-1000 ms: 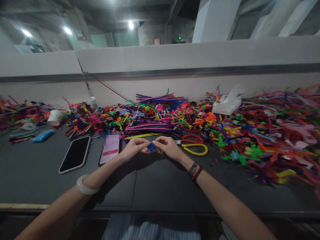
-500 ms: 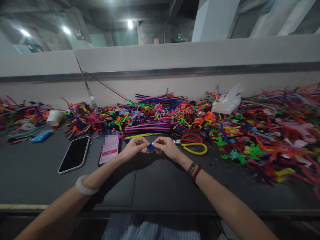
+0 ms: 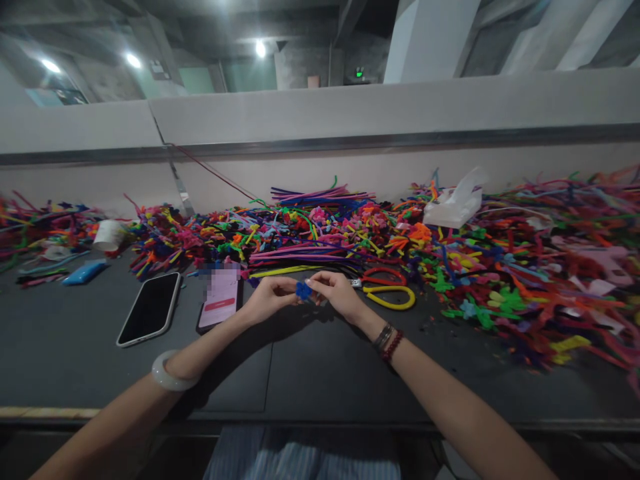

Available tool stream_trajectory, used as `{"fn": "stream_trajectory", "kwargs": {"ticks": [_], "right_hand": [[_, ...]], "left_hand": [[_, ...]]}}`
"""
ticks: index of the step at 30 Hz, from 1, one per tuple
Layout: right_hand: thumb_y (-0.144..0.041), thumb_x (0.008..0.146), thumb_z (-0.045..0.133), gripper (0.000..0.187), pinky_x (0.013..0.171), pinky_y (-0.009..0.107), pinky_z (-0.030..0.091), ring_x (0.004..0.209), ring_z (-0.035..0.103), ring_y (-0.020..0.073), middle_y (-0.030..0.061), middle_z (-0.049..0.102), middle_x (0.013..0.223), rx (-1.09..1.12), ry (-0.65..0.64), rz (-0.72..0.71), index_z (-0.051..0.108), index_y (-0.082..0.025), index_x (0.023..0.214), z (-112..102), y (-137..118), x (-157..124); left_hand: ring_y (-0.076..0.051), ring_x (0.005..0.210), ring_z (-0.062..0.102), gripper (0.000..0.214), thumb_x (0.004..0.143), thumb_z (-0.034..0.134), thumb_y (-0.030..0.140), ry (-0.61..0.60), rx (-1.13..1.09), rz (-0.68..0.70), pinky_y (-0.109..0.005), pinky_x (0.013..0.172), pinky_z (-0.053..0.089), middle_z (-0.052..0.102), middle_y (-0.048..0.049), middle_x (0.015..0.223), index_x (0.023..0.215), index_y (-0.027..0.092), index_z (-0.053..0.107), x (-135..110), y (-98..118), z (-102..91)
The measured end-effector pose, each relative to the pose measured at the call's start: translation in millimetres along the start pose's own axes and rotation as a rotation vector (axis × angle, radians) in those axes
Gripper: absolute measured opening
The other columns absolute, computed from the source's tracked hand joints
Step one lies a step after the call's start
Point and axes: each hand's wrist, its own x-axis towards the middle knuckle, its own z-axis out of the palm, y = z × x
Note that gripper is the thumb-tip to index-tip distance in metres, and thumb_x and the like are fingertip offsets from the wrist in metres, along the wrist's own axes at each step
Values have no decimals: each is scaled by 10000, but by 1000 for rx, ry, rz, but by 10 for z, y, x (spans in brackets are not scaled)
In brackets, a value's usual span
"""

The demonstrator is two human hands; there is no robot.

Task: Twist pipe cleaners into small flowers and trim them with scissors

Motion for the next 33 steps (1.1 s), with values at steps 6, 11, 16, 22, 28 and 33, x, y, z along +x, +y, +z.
{"fn": "stream_trajectory", "kwargs": {"ticks": [6, 11, 16, 22, 28, 33], "right_hand": [[-436, 703, 568, 284, 469, 201, 396, 507, 491, 83, -18, 535, 577, 63, -1, 17, 576, -152, 682, -24, -21, -16], [-378, 681, 612, 230, 488, 204, 400, 512, 488, 81, -18, 542, 582, 16, -68, -34, 579, -150, 682, -56, -30, -31], [-376, 704, 591, 234, 487, 210, 399, 488, 475, 75, -23, 539, 568, -14, -96, -29, 570, -150, 649, -36, -29, -38], [-345, 700, 597, 212, 469, 201, 380, 483, 474, 72, -24, 531, 556, 60, -108, 31, 566, -145, 639, -12, -35, -54], [-342, 723, 574, 218, 472, 187, 371, 512, 490, 71, -13, 542, 588, 148, -211, 128, 563, -141, 639, -26, -62, -75], [-339, 688, 619, 210, 467, 183, 374, 513, 484, 70, -12, 543, 596, 85, -241, 99, 574, -135, 693, -24, -56, -69]], "left_hand": [[-135, 618, 577, 192, 718, 548, 279, 136, 288, 131, -209, 570, 437, 640, -48, 665, 706, 117, 651, -29, 47, -5], [-128, 580, 562, 182, 731, 527, 261, 172, 370, 188, -208, 550, 427, 628, -50, 625, 665, 127, 629, -45, 74, -15], [-121, 565, 543, 156, 742, 504, 227, 172, 432, 256, -208, 551, 412, 610, -45, 609, 659, 136, 600, -49, 83, -19], [-110, 568, 507, 185, 775, 461, 209, 143, 500, 348, -202, 545, 381, 579, -32, 605, 624, 150, 550, -48, 97, -25], [-112, 590, 509, 209, 786, 454, 215, 146, 519, 374, -208, 567, 384, 563, -31, 616, 601, 154, 529, -51, 100, -23], [-105, 587, 511, 143, 738, 488, 155, 196, 494, 372, -195, 535, 389, 588, -38, 646, 619, 141, 564, -41, 76, -28]]}}
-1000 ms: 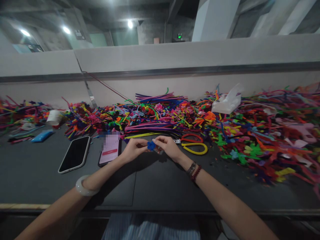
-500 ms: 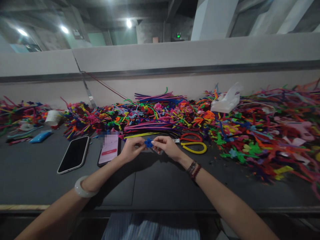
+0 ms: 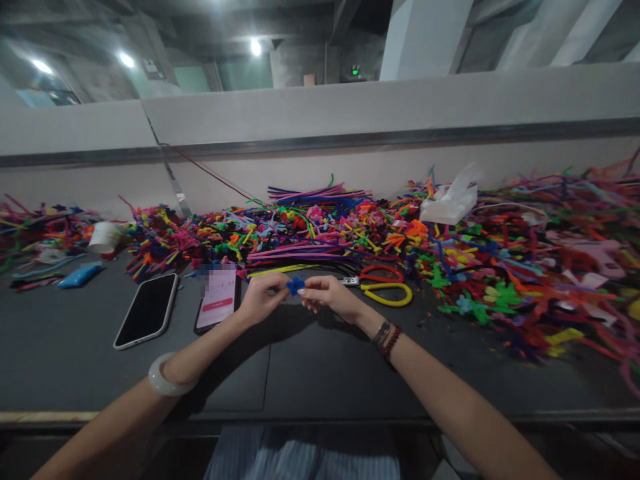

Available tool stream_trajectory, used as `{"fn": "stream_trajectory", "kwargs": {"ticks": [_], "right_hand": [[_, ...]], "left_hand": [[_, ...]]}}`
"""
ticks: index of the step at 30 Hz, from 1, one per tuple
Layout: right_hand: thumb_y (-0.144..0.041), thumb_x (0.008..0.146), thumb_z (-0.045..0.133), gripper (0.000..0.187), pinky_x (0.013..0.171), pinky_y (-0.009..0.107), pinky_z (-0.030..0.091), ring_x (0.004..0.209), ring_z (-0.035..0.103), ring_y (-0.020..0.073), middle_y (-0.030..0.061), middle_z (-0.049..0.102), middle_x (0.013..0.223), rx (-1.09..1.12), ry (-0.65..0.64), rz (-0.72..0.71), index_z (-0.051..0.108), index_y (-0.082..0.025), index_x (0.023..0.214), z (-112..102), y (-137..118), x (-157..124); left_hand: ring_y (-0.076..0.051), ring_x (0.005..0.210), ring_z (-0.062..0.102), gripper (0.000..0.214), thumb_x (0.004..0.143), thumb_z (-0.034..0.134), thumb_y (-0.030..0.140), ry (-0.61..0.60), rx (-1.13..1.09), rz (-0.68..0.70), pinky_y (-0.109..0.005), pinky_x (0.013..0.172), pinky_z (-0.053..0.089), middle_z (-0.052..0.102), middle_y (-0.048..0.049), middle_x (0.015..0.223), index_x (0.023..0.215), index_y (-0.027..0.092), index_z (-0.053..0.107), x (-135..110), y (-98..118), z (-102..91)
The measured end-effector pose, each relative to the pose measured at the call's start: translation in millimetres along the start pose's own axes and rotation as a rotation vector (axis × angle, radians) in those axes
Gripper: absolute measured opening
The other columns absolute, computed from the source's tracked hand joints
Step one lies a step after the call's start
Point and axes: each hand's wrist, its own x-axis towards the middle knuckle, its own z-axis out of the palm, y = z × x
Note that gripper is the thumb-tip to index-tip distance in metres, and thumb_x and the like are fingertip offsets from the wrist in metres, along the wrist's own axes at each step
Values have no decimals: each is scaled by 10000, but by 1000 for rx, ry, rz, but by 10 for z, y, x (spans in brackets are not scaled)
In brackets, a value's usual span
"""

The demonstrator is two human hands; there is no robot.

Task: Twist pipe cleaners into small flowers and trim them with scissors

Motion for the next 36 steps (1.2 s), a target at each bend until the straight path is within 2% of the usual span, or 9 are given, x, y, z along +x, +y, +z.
{"fn": "stream_trajectory", "kwargs": {"ticks": [3, 8, 14, 19, 23, 27, 36], "right_hand": [[-341, 685, 622, 214, 465, 190, 378, 492, 472, 67, -17, 536, 585, -48, 28, -45, 568, -134, 686, -1, 7, 11], [-319, 696, 613, 188, 477, 200, 377, 479, 459, 64, -29, 522, 566, -142, 96, -141, 571, -136, 692, -27, 4, 14], [-328, 687, 617, 199, 476, 208, 384, 477, 457, 68, -27, 523, 572, -175, 108, -142, 574, -134, 704, -16, -3, 15], [-331, 692, 609, 201, 471, 200, 382, 469, 460, 65, -29, 522, 555, -151, 101, -104, 563, -136, 679, -14, 26, 25], [-335, 693, 608, 203, 474, 194, 383, 466, 459, 60, -33, 515, 551, -108, 94, -74, 555, -140, 669, -16, 47, 30], [-345, 714, 587, 213, 469, 192, 377, 466, 458, 60, -29, 517, 556, -132, 99, -92, 555, -138, 678, -1, 33, 25], [-340, 722, 581, 206, 479, 191, 390, 477, 469, 63, -35, 509, 558, -112, 121, -111, 529, -151, 656, -30, 41, 25]], "left_hand": [[-108, 612, 538, 103, 707, 505, 141, 26, -48, 4, -191, 538, 416, 615, -44, 709, 706, 136, 608, -4, -8, 6], [-123, 595, 581, 242, 723, 535, 245, 13, -222, -177, -215, 558, 465, 638, -47, 696, 918, 127, 618, -9, 29, 13], [-132, 558, 594, 280, 675, 612, 344, 52, -459, -379, -219, 522, 474, 640, -39, 636, 820, 106, 627, 10, 29, 78], [-108, 547, 574, 225, 676, 613, 323, 43, -386, -330, -196, 518, 447, 647, -38, 645, 728, 105, 639, -3, 10, 82], [-107, 562, 571, 213, 692, 597, 309, 51, -276, -268, -194, 530, 439, 647, -42, 654, 751, 111, 646, -8, 0, 80], [-109, 550, 567, 224, 697, 586, 317, 59, -248, -266, -194, 514, 438, 633, -42, 629, 750, 105, 636, -8, 0, 88], [-123, 603, 586, 294, 703, 542, 190, -59, -208, -177, -216, 572, 469, 641, -33, 681, 983, 122, 599, -26, -16, 68]]}}
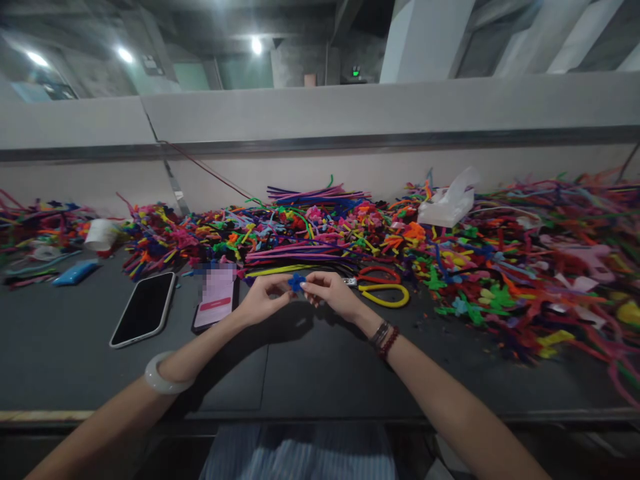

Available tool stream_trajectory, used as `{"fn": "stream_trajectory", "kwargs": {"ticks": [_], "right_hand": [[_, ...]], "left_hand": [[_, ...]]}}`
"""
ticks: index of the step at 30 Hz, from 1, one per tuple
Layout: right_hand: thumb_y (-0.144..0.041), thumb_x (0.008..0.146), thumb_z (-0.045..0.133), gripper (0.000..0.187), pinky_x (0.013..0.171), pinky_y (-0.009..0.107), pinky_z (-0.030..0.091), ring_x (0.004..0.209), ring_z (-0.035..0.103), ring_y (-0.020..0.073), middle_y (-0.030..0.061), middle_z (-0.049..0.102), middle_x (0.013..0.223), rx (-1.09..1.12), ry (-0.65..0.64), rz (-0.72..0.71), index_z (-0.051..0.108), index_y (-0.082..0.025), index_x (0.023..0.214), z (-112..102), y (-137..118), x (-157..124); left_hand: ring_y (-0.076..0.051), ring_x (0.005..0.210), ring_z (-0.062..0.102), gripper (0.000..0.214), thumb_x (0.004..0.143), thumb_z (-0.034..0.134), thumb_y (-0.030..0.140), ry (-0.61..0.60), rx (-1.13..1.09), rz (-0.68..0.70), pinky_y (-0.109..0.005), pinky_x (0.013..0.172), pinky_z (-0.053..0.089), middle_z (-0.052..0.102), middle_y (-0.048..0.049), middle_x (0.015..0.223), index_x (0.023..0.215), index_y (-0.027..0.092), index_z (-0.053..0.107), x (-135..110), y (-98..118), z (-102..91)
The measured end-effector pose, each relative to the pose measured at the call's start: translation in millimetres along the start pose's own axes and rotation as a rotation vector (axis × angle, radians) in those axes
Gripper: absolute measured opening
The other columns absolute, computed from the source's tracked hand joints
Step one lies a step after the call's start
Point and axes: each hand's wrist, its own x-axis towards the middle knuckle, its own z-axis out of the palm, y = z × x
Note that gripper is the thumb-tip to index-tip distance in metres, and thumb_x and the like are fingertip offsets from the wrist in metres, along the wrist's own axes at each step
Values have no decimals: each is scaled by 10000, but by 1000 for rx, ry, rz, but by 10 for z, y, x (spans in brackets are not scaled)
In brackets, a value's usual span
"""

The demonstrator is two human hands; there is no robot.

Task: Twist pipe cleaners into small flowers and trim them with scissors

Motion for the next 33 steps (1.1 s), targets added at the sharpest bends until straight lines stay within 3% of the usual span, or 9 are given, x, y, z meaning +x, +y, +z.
{"fn": "stream_trajectory", "kwargs": {"ticks": [4, 7, 11, 16, 18, 23, 28, 33], "right_hand": [[-351, 742, 548, 203, 475, 200, 393, 478, 469, 70, -30, 510, 577, -52, -13, -2, 529, -155, 691, 11, -10, 3], [-341, 759, 511, 192, 508, 224, 412, 520, 500, 98, -8, 547, 618, -276, -14, -34, 555, -155, 774, -90, -103, 2], [-208, 762, 461, 165, 648, 252, 424, 711, 559, 149, 49, 620, 813, -831, 63, -61, 589, -162, 856, -519, -248, -44], [-67, 594, 515, 288, 723, 291, 401, 860, 546, 244, 129, 601, 909, -1453, 97, 170, 591, -119, 867, -1057, -117, -174], [-48, 583, 495, 314, 717, 280, 401, 843, 551, 236, 135, 599, 912, -1479, 60, 209, 585, -114, 877, -1135, -5, -213], [-91, 585, 503, 332, 726, 235, 403, 856, 562, 201, 95, 606, 932, -1293, 26, 158, 549, -147, 909, -1160, 133, -254], [-214, 615, 559, 348, 662, 243, 417, 793, 583, 193, 71, 614, 910, -1207, 96, 162, 491, -172, 954, -1158, 57, -352], [-432, 596, 636, 352, 620, 265, 422, 733, 571, 202, 44, 611, 794, -1027, 110, 135, 526, -181, 817, -1125, -91, -450]], "left_hand": [[-123, 605, 583, 221, 736, 492, 173, 0, 33, 8, -216, 568, 456, 643, -40, 689, 905, 128, 629, 21, -2, -32], [-123, 631, 572, 179, 744, 481, 160, 12, 55, 30, -212, 573, 438, 633, -46, 699, 784, 127, 651, 35, 23, -63], [-114, 655, 540, 142, 714, 511, 140, 92, 89, 74, -198, 565, 409, 604, -51, 750, 725, 124, 652, 39, 46, -85], [-106, 667, 518, 146, 715, 507, 151, 180, 86, 89, -191, 542, 401, 562, -57, 826, 738, 138, 651, 37, 49, -81], [-105, 668, 518, 145, 717, 508, 157, 199, 79, 93, -191, 538, 406, 557, -67, 866, 739, 140, 651, 38, 50, -81], [-123, 715, 541, 142, 728, 508, 162, 208, 93, 103, -200, 565, 417, 588, -72, 875, 753, 144, 647, 41, 43, -91], [-131, 719, 549, 119, 724, 523, 179, 267, 91, 81, -200, 576, 410, 610, -57, 819, 752, 143, 633, 53, 9, -101], [-108, 610, 514, 140, 722, 533, 235, 343, 80, 39, -203, 545, 391, 597, -36, 699, 683, 126, 612, 67, -38, -110]]}}
